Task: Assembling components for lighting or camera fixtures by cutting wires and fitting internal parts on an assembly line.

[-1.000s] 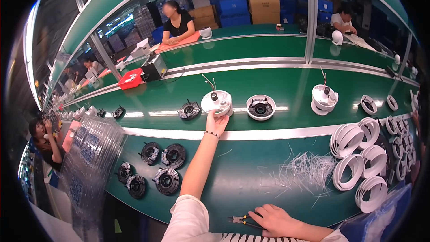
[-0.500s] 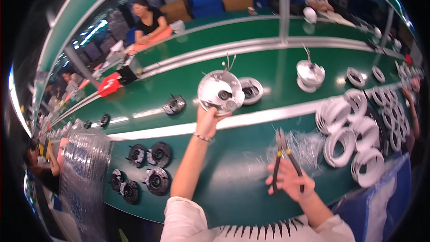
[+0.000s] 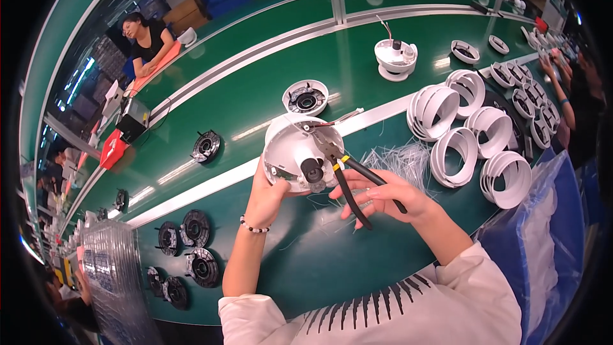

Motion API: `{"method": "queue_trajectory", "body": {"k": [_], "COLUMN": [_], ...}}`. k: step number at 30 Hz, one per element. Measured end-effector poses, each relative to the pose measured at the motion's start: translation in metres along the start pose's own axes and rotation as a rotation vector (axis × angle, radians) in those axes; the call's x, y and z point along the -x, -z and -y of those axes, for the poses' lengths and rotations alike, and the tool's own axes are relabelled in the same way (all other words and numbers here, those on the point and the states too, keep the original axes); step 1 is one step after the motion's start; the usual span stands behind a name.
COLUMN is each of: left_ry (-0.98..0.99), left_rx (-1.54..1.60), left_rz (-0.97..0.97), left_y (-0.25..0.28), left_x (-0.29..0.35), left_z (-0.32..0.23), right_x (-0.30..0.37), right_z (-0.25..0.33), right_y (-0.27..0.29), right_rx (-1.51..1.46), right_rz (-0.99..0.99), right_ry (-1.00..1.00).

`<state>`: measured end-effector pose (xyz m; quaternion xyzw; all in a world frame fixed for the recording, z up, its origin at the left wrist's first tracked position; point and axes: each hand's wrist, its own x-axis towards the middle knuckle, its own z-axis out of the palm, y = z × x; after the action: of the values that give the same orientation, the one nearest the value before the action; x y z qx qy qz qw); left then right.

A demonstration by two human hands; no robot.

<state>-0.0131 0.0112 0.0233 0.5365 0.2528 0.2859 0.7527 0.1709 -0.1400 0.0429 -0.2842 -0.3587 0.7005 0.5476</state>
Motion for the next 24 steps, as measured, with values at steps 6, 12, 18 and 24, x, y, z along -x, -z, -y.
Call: {"method": "queue_trajectory", "body": {"k": [6, 12, 18, 24], "left_ry": [-0.059, -0.117, -0.104, -0.858], "left_rx": [-0.119, -0.226, -0.214, -0.997], "left_rz": [0.034, 0.009, -0.076, -0.387], "left_y": [-0.003, -0.008, -0.018, -0.008], "left_x": [0.003, 0.006, -0.003, -0.036], "left_z": [0.003, -0.001, 0.005, 0.012], "right_x": [0.005, 0.007, 0.014, 0.047], "right_z": [0.003, 0.002, -0.015, -0.047], "right_y": [0.001, 0.006, 0.007, 0.019], "right_rx": [0.031, -0.007, 0.021, 0.034], "right_rz": [-0.043, -0.074, -0.157, -0.11], "right_ry": [-0.001, 0.014, 0.037, 0.082]}}
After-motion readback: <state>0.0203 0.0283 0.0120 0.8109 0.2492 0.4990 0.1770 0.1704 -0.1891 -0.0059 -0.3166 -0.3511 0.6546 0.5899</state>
